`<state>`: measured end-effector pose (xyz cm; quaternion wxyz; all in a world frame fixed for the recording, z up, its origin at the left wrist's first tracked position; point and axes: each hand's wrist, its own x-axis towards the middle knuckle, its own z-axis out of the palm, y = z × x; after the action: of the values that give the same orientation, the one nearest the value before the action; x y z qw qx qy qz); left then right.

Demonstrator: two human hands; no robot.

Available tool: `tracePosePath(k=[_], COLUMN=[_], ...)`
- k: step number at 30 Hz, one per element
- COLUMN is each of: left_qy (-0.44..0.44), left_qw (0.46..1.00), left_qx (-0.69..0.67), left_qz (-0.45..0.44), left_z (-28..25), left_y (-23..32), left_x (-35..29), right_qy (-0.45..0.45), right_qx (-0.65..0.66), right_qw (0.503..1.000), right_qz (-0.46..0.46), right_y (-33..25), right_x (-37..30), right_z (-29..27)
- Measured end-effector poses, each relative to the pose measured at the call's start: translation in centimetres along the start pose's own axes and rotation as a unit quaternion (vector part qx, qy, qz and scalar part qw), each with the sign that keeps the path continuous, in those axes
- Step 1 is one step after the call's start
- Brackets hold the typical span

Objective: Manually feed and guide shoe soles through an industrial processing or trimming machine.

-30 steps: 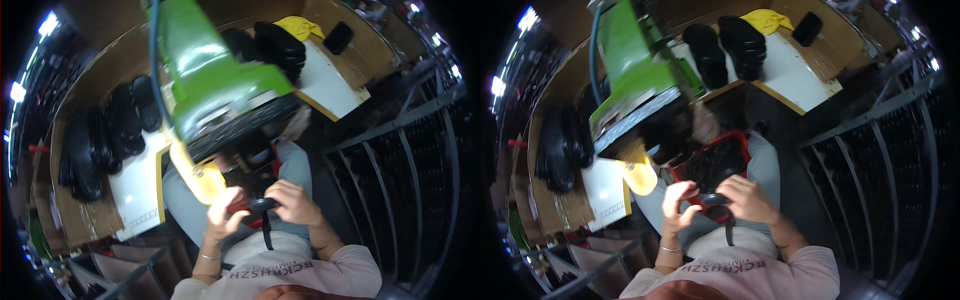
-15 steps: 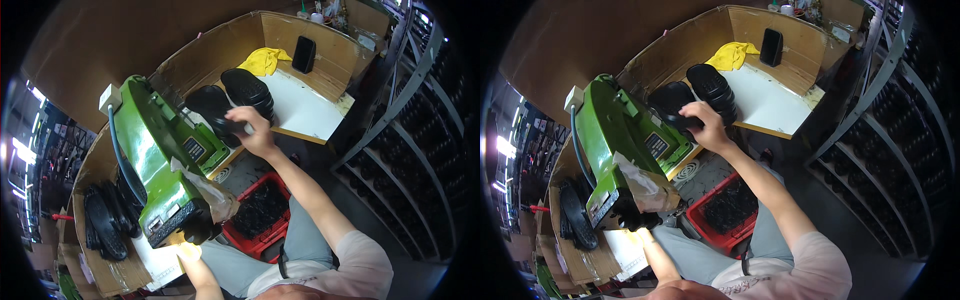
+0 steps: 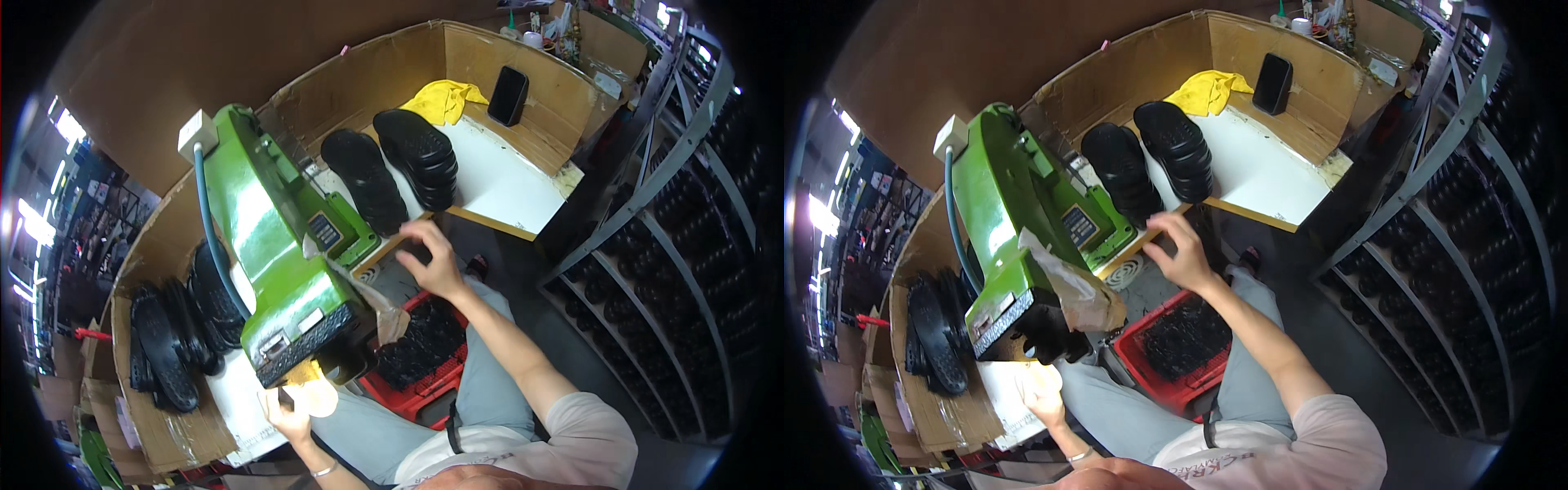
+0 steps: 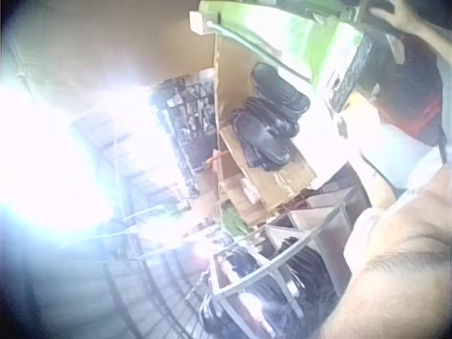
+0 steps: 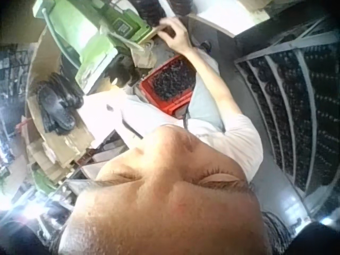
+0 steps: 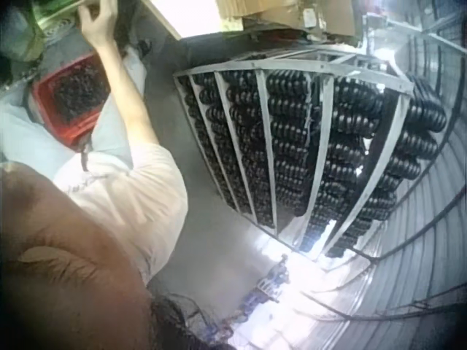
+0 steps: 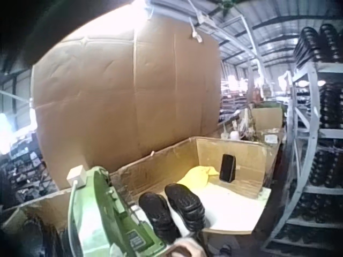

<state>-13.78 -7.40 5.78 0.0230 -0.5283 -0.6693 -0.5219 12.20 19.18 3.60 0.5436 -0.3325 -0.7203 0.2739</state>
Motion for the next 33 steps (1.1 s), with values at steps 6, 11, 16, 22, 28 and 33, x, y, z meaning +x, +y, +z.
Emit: tracePosePath(k=[6,11,16,22,28,33], left_qy=[-0.009,-0.123,-0.108,-0.092,-0.046,-0.046], left_qw=[0.982,0.933,0.925,0.936,0.953,0.926], left_qx=[-0.12,-0.3,-0.351,-0.336,-0.296,-0.36], left_qz=[-0.144,-0.157,-0.101,-0.048,-0.049,-0.099], left_z=[-3.3,0.7,4.5,4.8,2.8,0.4], left_y=[2.5,3.7,4.7,4.7,1.9,-1.7], left_x=[-6.1,-4.7,-2.6,-0.3,-1.2,-2.9], right_qy=[-0.156,-0.039,0.079,0.096,0.085,0.064], right_qx=[0.375,0.424,0.38,0.358,0.307,0.318], right_qw=[0.863,0.86,0.898,0.915,0.928,0.935], right_qz=[0.3,0.283,0.206,0.159,0.192,0.145], right_y=[-0.4,-0.9,-3.4,-4.5,-5.1,-7.6], right_x=[-13.2,-13.4,-10.0,-8.4,-9.3,-10.0], right_z=[2.7,0.9,-2.1,-2.6,-0.1,2.7])
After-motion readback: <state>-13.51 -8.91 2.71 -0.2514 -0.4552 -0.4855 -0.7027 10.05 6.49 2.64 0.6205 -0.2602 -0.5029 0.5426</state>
